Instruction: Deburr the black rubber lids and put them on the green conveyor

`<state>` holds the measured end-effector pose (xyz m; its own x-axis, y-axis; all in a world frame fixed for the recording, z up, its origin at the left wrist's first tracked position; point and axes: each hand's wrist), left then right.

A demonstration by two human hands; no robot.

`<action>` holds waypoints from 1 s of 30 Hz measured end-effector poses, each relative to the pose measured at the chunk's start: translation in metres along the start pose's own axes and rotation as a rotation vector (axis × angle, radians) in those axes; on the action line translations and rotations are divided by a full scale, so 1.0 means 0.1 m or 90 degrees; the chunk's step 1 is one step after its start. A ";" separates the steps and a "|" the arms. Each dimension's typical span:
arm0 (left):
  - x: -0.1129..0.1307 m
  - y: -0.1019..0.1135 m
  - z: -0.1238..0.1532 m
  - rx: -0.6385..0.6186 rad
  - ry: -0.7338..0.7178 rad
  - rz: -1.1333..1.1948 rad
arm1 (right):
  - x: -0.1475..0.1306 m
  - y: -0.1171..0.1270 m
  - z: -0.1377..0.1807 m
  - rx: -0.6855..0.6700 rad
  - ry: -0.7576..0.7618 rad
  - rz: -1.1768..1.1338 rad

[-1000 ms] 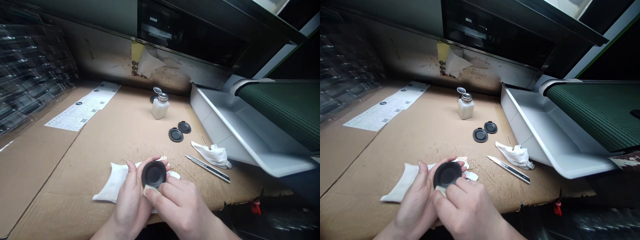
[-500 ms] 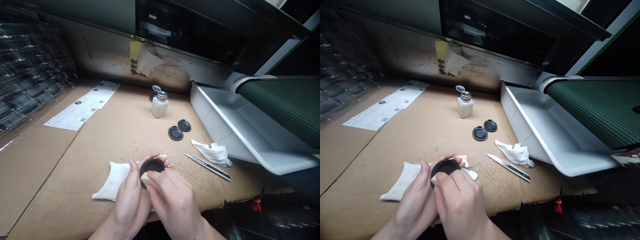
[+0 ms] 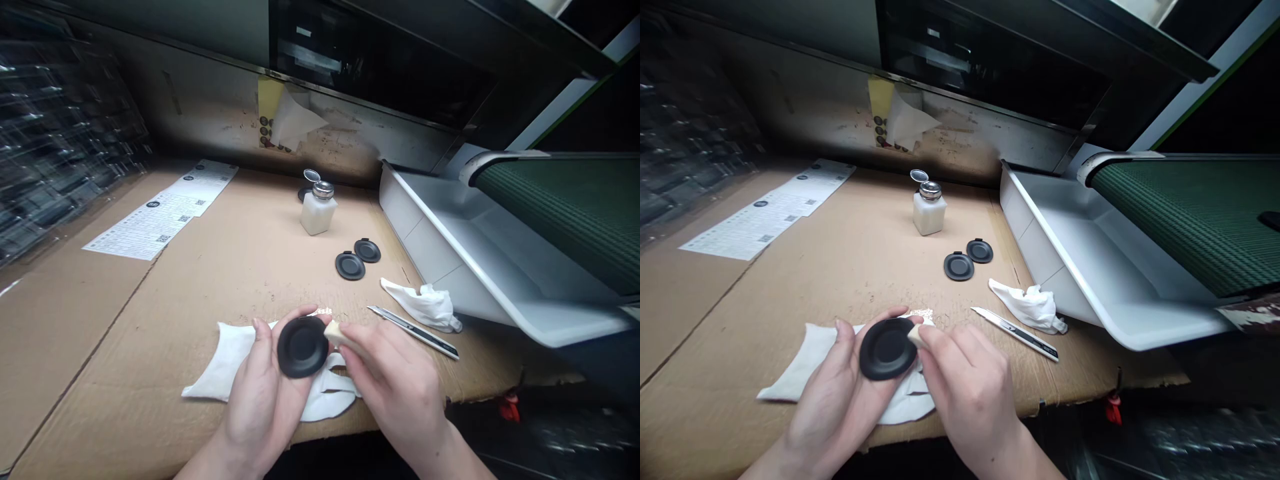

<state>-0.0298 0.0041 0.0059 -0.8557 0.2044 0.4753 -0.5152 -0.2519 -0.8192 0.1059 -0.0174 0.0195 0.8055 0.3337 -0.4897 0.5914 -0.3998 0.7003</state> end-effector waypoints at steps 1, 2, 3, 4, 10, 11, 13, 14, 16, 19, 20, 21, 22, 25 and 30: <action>0.00 0.00 0.00 0.001 0.003 0.001 | 0.00 0.01 -0.01 0.013 0.005 0.012; 0.00 0.01 0.00 0.002 0.009 -0.001 | -0.02 -0.01 -0.01 0.012 0.023 0.020; 0.00 0.01 0.00 0.003 0.017 -0.006 | -0.04 -0.04 -0.01 0.005 0.050 0.022; 0.00 0.01 0.00 0.003 0.023 -0.011 | -0.08 -0.09 -0.01 -0.004 0.081 0.022; -0.02 0.03 0.00 -0.023 0.000 -0.006 | -0.16 -0.38 -0.16 0.039 0.097 0.056; -0.02 0.03 0.00 -0.028 -0.007 -0.002 | -0.16 -0.39 -0.19 0.041 0.084 0.056; -0.01 0.04 0.01 -0.024 -0.005 0.002 | -0.17 -0.38 -0.19 0.019 0.080 0.040; 0.00 0.04 0.02 -0.017 0.001 0.002 | -0.17 -0.36 -0.17 -0.003 0.093 0.030; 0.00 0.04 0.02 0.000 0.017 -0.012 | -0.17 -0.29 -0.09 -0.051 0.142 0.016; 0.00 0.03 0.01 0.015 0.020 -0.036 | -0.07 -0.12 0.02 -0.109 0.185 0.014; 0.00 0.02 0.00 0.015 0.016 -0.036 | 0.00 -0.05 0.03 -0.115 0.169 0.012; 0.00 0.02 -0.01 0.013 0.010 -0.032 | 0.07 0.01 0.03 -0.110 0.138 0.007; -0.01 0.02 -0.01 0.007 0.003 -0.027 | 0.15 0.07 0.02 -0.090 0.098 0.000; -0.02 0.03 -0.01 -0.025 -0.012 -0.022 | 0.31 0.20 -0.04 -0.001 -0.026 -0.024; -0.05 0.04 0.03 -0.100 -0.075 -0.075 | 0.25 0.13 -0.04 0.029 -0.043 -0.025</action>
<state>-0.0274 -0.0007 0.0010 -0.7946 0.1099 0.5971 -0.6058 -0.0800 -0.7916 0.1342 -0.0111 0.0183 0.7817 0.2915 -0.5513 0.6221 -0.4269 0.6563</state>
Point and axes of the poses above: each hand's wrist, its own z-axis away from the middle knuckle, its own y-axis out of the back of the hand, x = y × z, and after that the axes turned 15 degrees about -y, right-handed
